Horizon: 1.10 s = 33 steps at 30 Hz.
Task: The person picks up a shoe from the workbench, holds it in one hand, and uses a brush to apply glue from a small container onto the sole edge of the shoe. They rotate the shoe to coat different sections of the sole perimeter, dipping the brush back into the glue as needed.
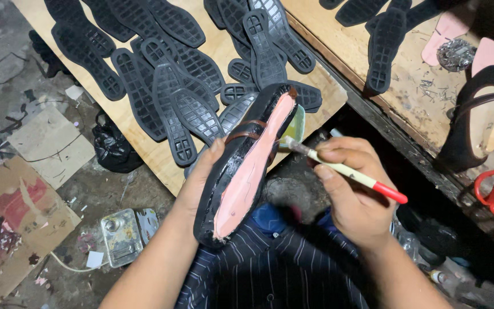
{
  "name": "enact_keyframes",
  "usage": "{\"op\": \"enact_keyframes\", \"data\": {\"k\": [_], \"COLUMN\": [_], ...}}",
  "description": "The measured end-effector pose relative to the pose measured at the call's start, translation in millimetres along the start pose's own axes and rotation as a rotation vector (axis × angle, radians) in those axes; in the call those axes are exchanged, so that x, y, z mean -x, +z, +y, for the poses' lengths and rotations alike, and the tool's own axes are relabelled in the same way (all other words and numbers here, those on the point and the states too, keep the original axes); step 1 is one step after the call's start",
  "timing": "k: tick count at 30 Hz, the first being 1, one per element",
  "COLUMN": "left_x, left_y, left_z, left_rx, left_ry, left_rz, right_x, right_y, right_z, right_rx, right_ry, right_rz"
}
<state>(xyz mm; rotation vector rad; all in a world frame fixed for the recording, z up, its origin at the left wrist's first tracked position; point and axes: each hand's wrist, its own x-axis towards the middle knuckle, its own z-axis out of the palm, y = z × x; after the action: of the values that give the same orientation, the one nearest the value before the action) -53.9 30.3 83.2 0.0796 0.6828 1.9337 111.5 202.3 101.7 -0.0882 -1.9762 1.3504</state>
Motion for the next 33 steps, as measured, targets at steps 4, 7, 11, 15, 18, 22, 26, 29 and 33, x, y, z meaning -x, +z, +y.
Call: {"op": "enact_keyframes", "data": {"k": [4,7,11,15,18,22,26,29,33], "left_x": [10,12,9,2,-13,-31,-36,-42,-41], "left_y": [0,1,-1,0,4,11,15,11,17], "left_z": [-1,-3,-3,-9,-8,-1,-4,1,-1], "left_rx": [-0.005,-0.016,-0.074,-0.099,-0.036,0.216,0.335,0.340,0.312], "left_ry": [0.035,0.069,0.048,0.087,0.144,0.027,0.077,0.023,0.015], "left_rz": [-0.065,-0.160,-0.062,0.004,-0.119,-0.067,-0.095,-0.141,-0.171], "right_x": [-12,-19,-26,-26,-12,-1,-13,-11,4], "right_y": [-5,-6,-5,3,18,21,23,27,27], "right_z": [16,24,31,22,0,-28,-30,-27,-20], "right_rx": [-0.145,-0.087,-0.066,-0.032,-0.153,-0.036,0.000,0.163,-0.050], "right_ry": [0.092,0.082,0.038,0.111,0.071,-0.164,-0.055,-0.289,-0.057], "right_rz": [0.082,0.108,0.072,-0.044,-0.197,-0.433,-0.306,-0.332,-0.265]}}
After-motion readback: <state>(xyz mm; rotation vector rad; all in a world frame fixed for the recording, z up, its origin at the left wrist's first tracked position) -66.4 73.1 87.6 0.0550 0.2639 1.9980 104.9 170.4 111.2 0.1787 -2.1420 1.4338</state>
